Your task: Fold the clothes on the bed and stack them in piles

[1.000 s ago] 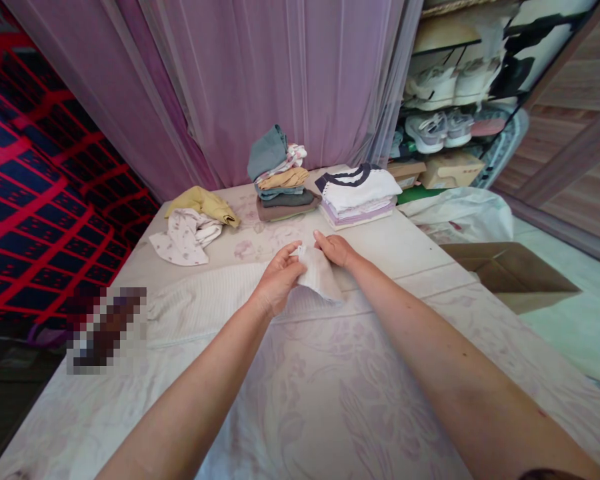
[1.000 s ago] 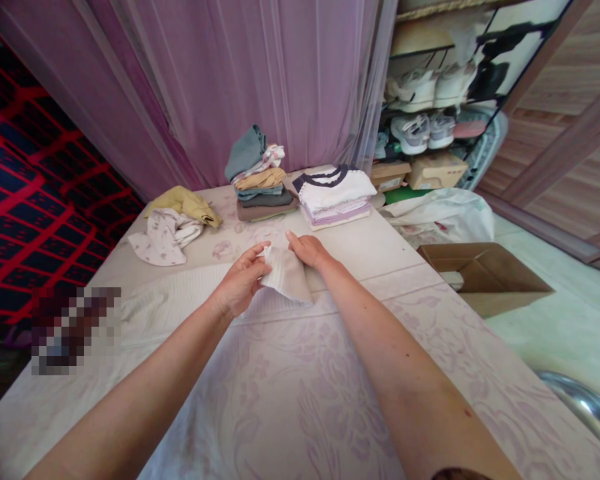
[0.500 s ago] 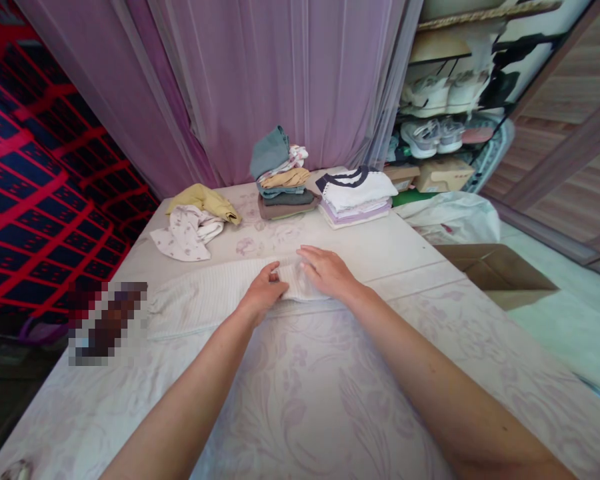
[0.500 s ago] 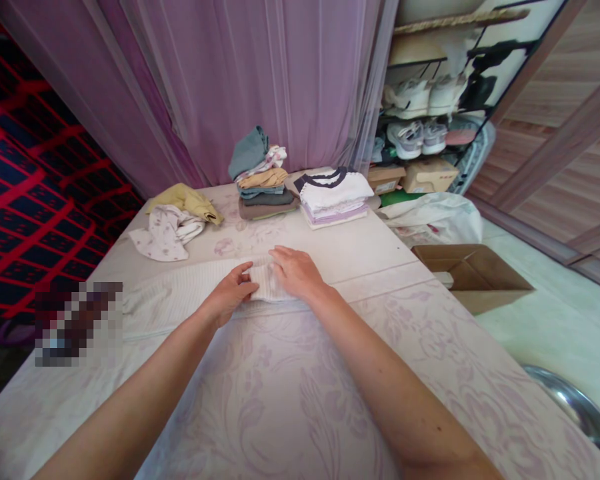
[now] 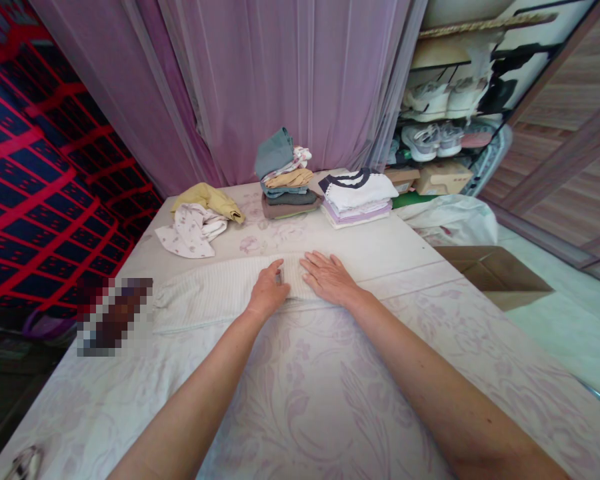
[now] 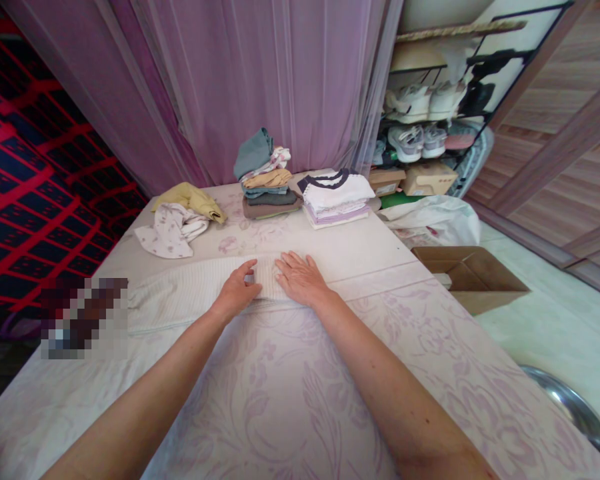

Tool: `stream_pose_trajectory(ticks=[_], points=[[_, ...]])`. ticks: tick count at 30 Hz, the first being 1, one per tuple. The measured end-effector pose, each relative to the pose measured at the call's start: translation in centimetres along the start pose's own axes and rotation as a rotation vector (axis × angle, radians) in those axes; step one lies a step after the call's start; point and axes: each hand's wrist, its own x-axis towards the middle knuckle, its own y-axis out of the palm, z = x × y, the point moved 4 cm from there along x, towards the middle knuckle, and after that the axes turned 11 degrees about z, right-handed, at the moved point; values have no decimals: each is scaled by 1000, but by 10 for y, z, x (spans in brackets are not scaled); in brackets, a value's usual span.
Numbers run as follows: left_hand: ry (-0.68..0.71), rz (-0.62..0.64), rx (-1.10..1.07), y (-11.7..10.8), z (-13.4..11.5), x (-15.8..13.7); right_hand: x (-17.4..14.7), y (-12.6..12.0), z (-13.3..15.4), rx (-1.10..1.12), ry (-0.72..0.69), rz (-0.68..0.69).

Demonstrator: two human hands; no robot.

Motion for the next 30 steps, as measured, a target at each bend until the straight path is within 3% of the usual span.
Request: stream_pose_trajectory(ticks=[5, 10, 15, 19, 24, 26, 30], points=[[11, 6, 115, -2, -6, -5, -4, -3, 8, -26, -27, -66], [36, 1, 247, -6, -10, -12, -3, 10, 8, -36, -42, 0], [98, -24, 221, -22, 15, -20, -5, 1, 20, -54, -22, -4], [107, -174, 202, -64, 58, -34, -7, 5, 43, -41, -54, -41], [-43, -410, 488, -139, 109, -69, -2, 23, 50, -41, -63, 10], [-173, -416, 557, -163, 128, -81, -2, 25, 49, -60, -66, -29], [-448, -299, 536, -190, 160, -94, -8, 21, 55, -112, -41, -175]])
